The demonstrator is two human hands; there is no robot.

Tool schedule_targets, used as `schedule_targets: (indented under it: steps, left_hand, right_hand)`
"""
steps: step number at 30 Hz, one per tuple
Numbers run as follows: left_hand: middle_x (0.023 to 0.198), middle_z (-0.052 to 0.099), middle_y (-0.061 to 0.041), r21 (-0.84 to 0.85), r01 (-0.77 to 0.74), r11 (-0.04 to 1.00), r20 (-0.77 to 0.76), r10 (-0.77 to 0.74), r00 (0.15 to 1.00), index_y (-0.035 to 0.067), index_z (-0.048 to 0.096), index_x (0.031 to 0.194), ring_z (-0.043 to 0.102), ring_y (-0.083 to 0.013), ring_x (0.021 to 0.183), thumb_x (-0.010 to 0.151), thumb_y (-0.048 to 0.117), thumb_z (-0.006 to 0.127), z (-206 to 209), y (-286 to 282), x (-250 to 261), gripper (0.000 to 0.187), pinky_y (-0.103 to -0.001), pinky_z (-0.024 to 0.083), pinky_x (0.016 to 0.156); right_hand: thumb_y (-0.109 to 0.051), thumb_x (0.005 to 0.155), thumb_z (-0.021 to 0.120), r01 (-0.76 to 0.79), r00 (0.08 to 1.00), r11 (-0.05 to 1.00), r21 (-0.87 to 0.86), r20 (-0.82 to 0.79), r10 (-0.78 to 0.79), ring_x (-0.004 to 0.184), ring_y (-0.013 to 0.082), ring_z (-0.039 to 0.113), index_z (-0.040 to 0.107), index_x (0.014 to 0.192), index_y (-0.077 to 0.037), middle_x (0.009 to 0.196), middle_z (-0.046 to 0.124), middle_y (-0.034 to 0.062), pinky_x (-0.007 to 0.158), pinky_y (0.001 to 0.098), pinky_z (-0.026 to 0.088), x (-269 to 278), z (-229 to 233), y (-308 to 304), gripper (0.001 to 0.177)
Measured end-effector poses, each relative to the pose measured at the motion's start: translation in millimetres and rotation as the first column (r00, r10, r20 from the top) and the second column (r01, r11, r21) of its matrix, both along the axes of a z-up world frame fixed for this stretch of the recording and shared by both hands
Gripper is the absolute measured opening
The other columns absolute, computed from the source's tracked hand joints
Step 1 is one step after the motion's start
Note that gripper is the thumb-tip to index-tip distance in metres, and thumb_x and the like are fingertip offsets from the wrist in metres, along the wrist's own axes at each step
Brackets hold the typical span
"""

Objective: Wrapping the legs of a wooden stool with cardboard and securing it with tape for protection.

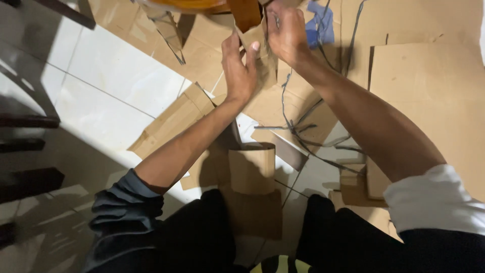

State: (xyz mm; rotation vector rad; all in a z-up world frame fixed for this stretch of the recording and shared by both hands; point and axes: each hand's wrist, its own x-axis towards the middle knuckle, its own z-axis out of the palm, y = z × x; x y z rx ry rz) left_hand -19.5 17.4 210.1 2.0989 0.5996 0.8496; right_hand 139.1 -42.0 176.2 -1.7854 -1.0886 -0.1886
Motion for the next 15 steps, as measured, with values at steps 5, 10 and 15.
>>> schedule_targets:
  steps: [5,10,15]
  left_hand:
    - [0.112,0.055,-0.022,0.1,0.295,0.95,-0.03,-0.294,0.955,0.002,0.055,0.132,0.059,-0.0341,0.106,0.107,0.053,0.042,1.6,45.0,-4.6,0.058,-0.046,0.066,0.085]
    - [0.124,0.055,-0.023,0.161,0.323,0.932,-0.021,-0.324,0.946,0.003,0.05,0.141,0.058,-0.0368,0.118,0.111,0.045,0.045,-18.8,57.1,-6.7,0.052,-0.045,0.058,0.096]
    - [0.133,0.047,-0.024,0.184,0.308,0.933,-0.088,-0.296,0.951,0.003,0.045,0.148,0.052,-0.0408,0.131,0.11,0.054,0.035,-22.9,60.4,-9.3,0.063,-0.053,0.053,0.108]
  right_hand:
    - [0.001,0.101,0.054,-0.062,0.983,0.984,-0.165,-0.182,0.032,0.058,0.018,0.071,0.073,0.104,-0.005,0.079,0.077,0.0067,0.044,0.0387,0.057,-5.5,19.1,-11.5,0.02]
    - [-0.005,0.097,0.042,-0.075,0.996,0.972,-0.222,-0.068,0.061,0.067,0.0379,0.07,0.069,0.103,-0.007,0.082,0.076,0.0144,0.062,0.0513,0.052,-13.1,24.0,-17.0,0.027]
    - [0.005,0.102,0.042,-0.152,0.97,0.853,-0.5,-0.239,0.032,0.058,0.0192,0.067,0.064,0.119,-0.004,0.075,0.065,0.0047,0.051,0.0345,0.064,-17.8,5.8,-17.9,0.03]
